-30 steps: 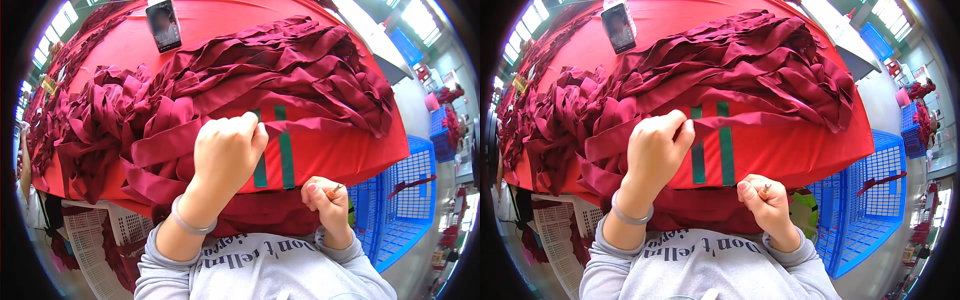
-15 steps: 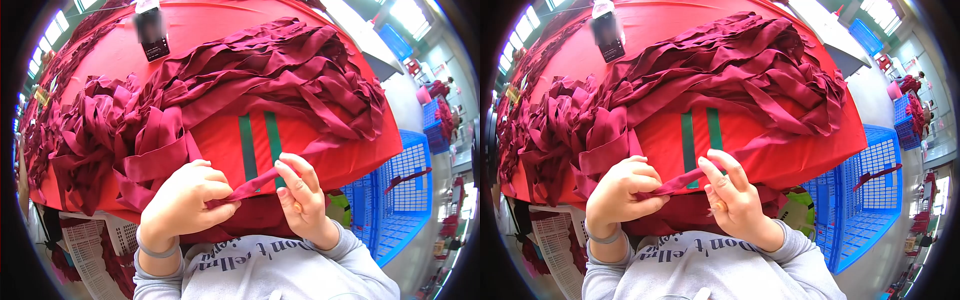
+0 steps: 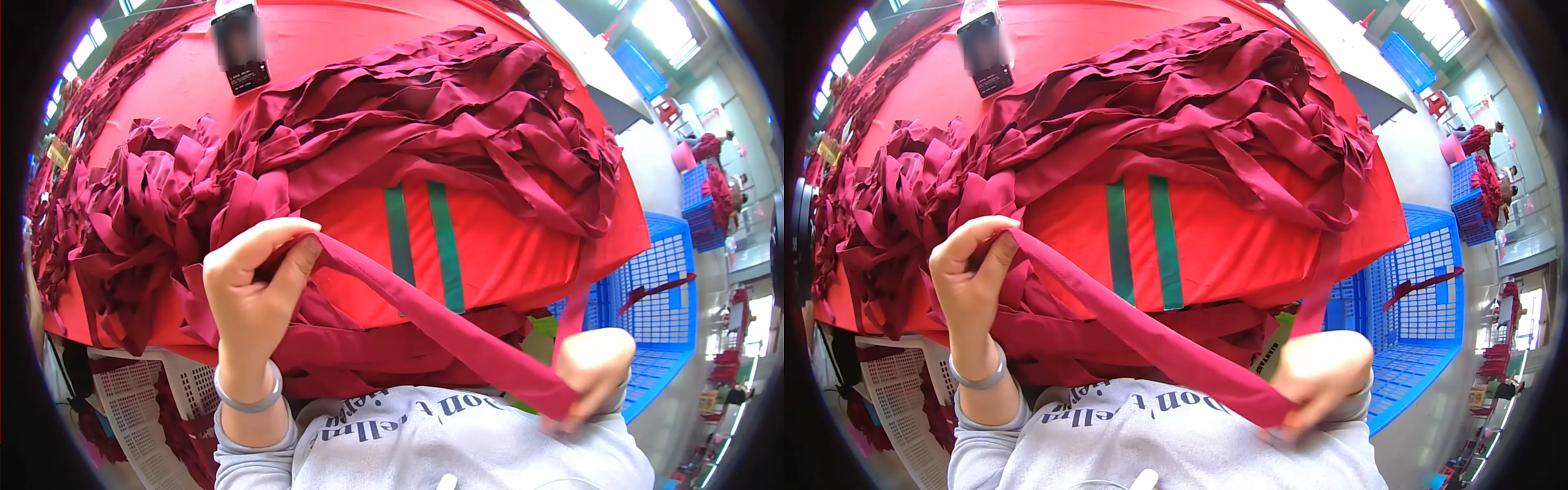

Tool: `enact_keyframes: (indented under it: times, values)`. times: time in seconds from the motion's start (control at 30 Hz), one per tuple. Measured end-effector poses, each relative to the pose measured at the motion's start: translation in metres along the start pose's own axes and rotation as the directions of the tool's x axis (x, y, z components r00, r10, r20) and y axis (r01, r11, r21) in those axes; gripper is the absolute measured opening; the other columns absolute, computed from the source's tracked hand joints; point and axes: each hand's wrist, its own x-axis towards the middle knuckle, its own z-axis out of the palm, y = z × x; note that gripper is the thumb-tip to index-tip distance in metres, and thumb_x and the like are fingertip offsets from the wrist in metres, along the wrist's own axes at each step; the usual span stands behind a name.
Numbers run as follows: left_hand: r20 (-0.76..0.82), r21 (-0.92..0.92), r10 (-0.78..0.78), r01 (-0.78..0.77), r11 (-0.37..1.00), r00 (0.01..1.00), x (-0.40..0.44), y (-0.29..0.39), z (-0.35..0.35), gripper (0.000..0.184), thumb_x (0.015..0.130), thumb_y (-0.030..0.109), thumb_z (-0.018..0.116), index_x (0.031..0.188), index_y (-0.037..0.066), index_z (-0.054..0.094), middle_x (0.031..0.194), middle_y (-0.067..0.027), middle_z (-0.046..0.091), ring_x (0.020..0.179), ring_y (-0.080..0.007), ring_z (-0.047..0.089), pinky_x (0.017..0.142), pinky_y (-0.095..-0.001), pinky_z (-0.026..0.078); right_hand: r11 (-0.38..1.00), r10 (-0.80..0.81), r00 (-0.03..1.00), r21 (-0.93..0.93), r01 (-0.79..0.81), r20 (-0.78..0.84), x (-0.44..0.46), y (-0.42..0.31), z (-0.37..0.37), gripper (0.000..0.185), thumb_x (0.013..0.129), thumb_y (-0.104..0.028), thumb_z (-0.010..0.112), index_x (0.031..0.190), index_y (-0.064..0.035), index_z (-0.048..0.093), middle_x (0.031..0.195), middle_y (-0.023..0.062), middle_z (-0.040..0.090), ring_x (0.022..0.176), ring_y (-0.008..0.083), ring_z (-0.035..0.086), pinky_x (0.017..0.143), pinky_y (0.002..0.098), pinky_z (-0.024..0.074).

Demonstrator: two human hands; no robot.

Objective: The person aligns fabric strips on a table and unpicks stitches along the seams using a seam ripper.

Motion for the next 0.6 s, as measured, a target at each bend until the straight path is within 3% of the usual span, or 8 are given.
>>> enact_keyframes:
  times: [0.07,0.13,0.2,0.23,0.3,0.4,0.57,0.6]
  values:
    - [0.113,0.035,0.024,-0.029,0.999,0.993,0.001,0.003,0.0,0.007,0.082,-0.003,0.073,0.088,-0.003,0.072,0.08,-0.0083,0.072,0.071,-0.0117,0.067,0.065,-0.0248,0.053,0.797,-0.586,0.798,0.076,0.599,-0.143,-0.012,0.019,0.006,0.037,0.102,-0.037,0.047,0.113,-0.0074,0.068,0.087,0.0101,0.072,0.058,0.0234,0.059,0.054,0.0363,0.0475]
    - [0.244,0.056,0.066,-0.082,0.995,0.967,-0.001,0.001,0.005,0.007,0.081,-0.001,0.074,0.088,-0.003,0.072,0.079,-0.0093,0.072,0.068,-0.013,0.067,0.064,-0.0241,0.053,0.398,-0.847,0.356,-0.025,0.917,-0.395,-0.02,0.031,0.015,0.044,0.105,-0.037,0.036,0.118,-0.0064,0.066,0.095,0.0086,0.072,0.049,0.0161,0.049,0.047,0.0332,0.0403]
    - [0.328,0.116,-0.006,-0.034,0.993,0.945,-0.005,0.002,0.013,0.01,0.082,0.006,0.076,0.087,-0.001,0.072,0.072,-0.0103,0.068,0.061,-0.0161,0.065,0.057,-0.0254,0.049,0.227,-0.781,0.119,-0.102,0.968,-0.613,-0.029,0.023,0.012,0.048,0.107,-0.036,0.032,0.125,-0.0035,0.061,0.105,0.0083,0.072,0.043,0.0107,0.039,0.043,0.0304,0.0319]
    - [0.352,0.155,-0.038,-0.018,0.988,0.935,-0.008,-0.002,0.017,0.011,0.082,0.009,0.076,0.087,0.0,0.072,0.069,-0.0101,0.066,0.058,-0.0173,0.064,0.055,-0.0262,0.047,0.288,-0.669,0.148,-0.07,0.955,-0.729,-0.036,0.015,0.004,0.048,0.107,-0.034,0.032,0.131,-0.0011,0.058,0.109,0.0088,0.071,0.041,0.0089,0.035,0.042,0.0293,0.0273]
    - [0.409,0.342,-0.126,-0.024,0.939,0.904,-0.01,-0.001,0.023,0.016,0.087,0.02,0.071,0.082,0.004,0.071,0.063,-0.0103,0.061,0.054,-0.0249,0.059,0.052,-0.0319,0.045,-0.035,-0.48,0.038,0.063,0.997,-0.877,-0.061,0.045,-0.002,0.048,0.104,-0.029,0.038,0.14,0.0017,0.047,0.117,0.0088,0.07,0.041,0.0072,0.035,0.042,0.028,0.0264]
    - [0.42,0.45,-0.147,-0.064,0.891,0.896,-0.013,-0.008,0.025,0.015,0.085,0.017,0.072,0.085,0.002,0.072,0.063,-0.0115,0.063,0.051,-0.0203,0.059,0.052,-0.0294,0.044,-0.163,-0.099,-0.221,-0.203,0.966,-0.97,-0.117,0.096,-0.006,0.057,0.098,-0.024,0.05,0.147,0.0019,0.036,0.128,0.011,0.065,0.041,0.0067,0.034,0.043,0.0251,0.0255]
    - [0.349,0.523,-0.179,-0.033,0.852,0.92,-0.016,-0.012,0.028,0.019,0.083,0.022,0.073,0.084,0.003,0.073,0.063,-0.0141,0.063,0.051,-0.0236,0.061,0.053,-0.0331,0.046,0.125,0.3,-0.44,-0.423,0.898,-0.846,-0.173,0.141,-0.007,0.071,0.1,-0.051,0.039,0.143,0.0063,0.037,0.139,0.0185,0.056,0.043,0.0088,0.033,0.044,0.0244,0.0281]
    - [0.362,0.545,-0.198,-0.034,0.838,0.911,-0.016,-0.011,0.028,0.02,0.083,0.022,0.073,0.084,0.003,0.073,0.063,-0.0143,0.063,0.051,-0.0245,0.061,0.053,-0.0335,0.045,0.179,0.296,-0.396,-0.357,0.917,-0.869,-0.182,0.145,-0.002,0.073,0.1,-0.055,0.038,0.137,0.0076,0.042,0.14,0.0192,0.054,0.045,0.0094,0.034,0.045,0.0254,0.0295]
